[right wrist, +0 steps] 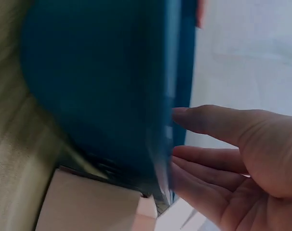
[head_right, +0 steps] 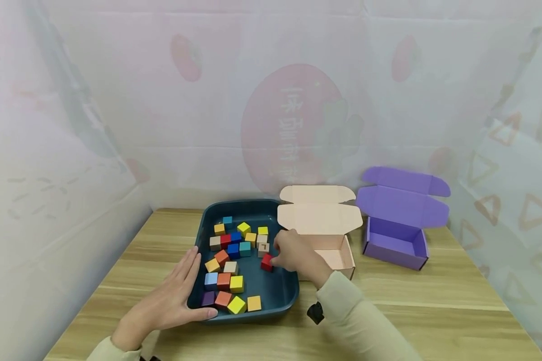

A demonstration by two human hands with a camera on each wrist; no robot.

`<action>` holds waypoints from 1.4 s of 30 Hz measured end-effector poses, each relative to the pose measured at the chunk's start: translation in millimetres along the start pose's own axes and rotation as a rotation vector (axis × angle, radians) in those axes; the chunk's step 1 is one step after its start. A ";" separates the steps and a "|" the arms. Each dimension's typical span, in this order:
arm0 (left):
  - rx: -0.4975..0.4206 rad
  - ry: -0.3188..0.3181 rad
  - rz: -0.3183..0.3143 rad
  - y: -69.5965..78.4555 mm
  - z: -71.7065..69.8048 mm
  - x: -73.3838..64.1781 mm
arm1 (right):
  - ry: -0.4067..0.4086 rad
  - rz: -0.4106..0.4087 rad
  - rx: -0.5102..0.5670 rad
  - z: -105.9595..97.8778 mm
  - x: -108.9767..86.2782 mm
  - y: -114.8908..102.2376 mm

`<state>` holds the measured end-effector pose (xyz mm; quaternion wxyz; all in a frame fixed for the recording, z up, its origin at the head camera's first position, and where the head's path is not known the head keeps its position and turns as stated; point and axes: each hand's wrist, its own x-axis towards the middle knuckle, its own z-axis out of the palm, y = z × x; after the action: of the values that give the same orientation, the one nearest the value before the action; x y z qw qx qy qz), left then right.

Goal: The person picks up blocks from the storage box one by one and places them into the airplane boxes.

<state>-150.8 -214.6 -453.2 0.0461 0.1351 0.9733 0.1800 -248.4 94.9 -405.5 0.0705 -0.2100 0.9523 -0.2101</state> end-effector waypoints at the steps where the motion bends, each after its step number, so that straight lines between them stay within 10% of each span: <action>1: -0.002 -0.001 -0.001 0.1 0.0 0.1 | -0.005 0.002 -0.018 2.9 1.9 -1.0; 21: -0.004 -0.014 -0.005 1.0 3.5 0.5 | -0.034 0.100 -0.118 30.6 13.1 -10.6; 42: 0.014 0.013 0.021 -1.0 1.9 -0.4 | 0.118 -0.073 0.153 -31.0 -20.3 10.6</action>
<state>-150.4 -215.0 -455.3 0.0370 0.1443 0.9733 0.1748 -240.9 123.8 -381.1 0.0226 -0.2260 0.9275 -0.2968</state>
